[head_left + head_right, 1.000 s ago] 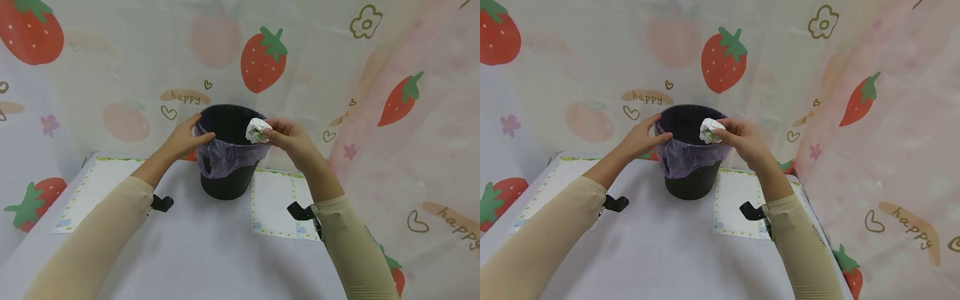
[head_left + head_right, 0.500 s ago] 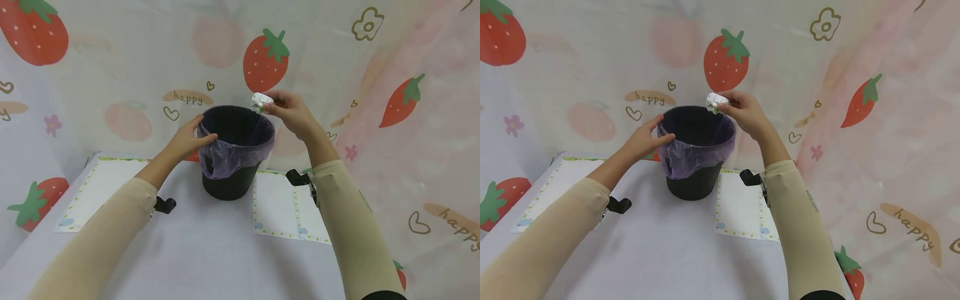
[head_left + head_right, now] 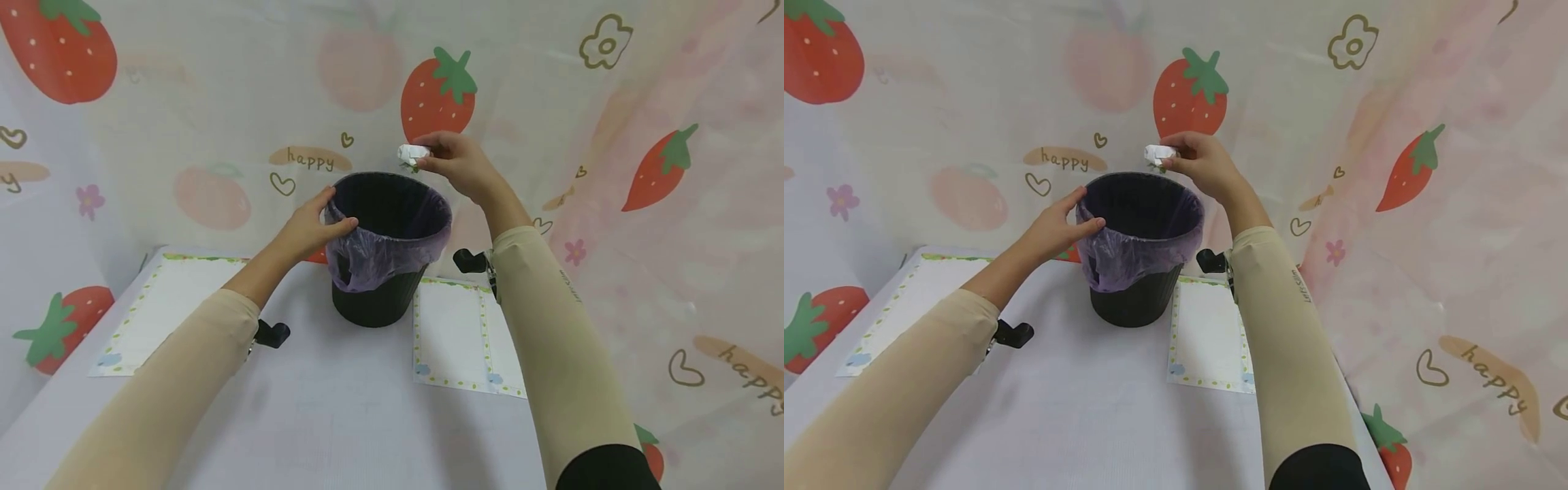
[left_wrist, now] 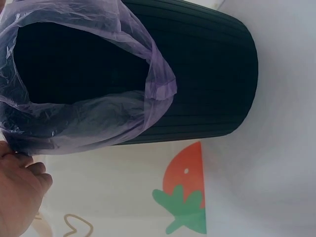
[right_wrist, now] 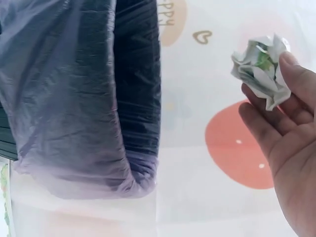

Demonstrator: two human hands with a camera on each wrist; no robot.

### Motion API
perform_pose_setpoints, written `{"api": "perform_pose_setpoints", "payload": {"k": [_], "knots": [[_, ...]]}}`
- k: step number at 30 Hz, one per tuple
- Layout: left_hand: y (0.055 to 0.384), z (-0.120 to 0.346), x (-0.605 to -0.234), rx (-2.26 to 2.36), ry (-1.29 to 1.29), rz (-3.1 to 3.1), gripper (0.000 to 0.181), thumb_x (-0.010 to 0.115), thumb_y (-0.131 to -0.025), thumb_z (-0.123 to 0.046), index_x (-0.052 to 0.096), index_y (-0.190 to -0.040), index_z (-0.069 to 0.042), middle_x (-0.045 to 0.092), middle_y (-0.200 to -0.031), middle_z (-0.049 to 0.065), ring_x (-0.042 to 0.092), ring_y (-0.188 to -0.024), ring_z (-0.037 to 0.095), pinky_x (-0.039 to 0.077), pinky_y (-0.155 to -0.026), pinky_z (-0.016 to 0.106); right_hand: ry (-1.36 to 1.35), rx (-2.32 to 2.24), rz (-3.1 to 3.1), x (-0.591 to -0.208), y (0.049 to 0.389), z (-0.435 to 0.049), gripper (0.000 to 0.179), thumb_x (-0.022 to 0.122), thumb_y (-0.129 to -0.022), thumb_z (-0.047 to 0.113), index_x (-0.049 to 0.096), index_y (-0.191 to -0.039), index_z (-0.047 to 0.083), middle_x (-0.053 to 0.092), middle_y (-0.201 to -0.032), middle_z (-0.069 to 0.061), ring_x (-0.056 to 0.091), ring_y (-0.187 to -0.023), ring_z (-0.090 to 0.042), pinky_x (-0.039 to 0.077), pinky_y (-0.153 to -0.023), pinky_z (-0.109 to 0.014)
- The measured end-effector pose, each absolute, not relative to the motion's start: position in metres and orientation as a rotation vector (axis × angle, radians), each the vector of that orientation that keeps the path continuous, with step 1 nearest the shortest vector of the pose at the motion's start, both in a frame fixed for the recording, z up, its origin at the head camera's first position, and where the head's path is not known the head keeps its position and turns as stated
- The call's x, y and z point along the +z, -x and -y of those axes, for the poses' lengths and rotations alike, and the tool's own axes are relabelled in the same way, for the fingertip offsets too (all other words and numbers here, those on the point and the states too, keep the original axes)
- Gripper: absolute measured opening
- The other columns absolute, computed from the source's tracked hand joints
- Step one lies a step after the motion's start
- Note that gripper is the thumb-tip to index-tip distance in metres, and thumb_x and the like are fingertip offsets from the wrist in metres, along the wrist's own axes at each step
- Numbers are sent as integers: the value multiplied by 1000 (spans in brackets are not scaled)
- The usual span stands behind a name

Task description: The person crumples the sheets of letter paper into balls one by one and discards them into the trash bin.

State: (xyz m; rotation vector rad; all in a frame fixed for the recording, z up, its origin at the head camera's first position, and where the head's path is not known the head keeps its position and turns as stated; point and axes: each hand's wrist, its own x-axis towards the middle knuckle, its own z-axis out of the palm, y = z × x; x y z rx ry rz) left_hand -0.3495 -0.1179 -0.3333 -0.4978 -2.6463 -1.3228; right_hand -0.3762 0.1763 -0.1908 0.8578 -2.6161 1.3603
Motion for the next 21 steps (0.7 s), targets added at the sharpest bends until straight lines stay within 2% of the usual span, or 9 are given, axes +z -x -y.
{"api": "perform_pose_setpoints", "payload": {"k": [13, 19, 21], "knots": [[348, 117, -335, -1337, 473, 2677, 104, 67, -90, -65, 17, -165, -14, 13, -172, 4, 13, -159, 26, 16, -128, 47, -886, 1348, 2715, -191, 391, -156, 43, 71, -97, 10, 61, -138, 4, 63, -130, -11, 61, -118, -22, 51, -105, -34], [346, 119, -332, -1329, 484, 2666, 104, 66, -90, -66, 18, -165, -14, 13, -172, 4, 15, -158, 27, 17, -128, 47, -825, 1173, 2776, -191, 395, -150, 53, 72, -97, 16, 55, -147, 11, 53, -151, -11, 49, -141, -24, 43, -115, -38], [346, 120, -331, -1326, 486, 2661, 103, 66, -90, -66, 18, -165, -14, 13, -172, 4, 15, -158, 26, 17, -128, 47, -802, 1139, 2782, -190, 394, -148, 55, 72, -97, 19, 54, -148, 12, 51, -154, -10, 45, -144, -24, 41, -117, -38]]}}
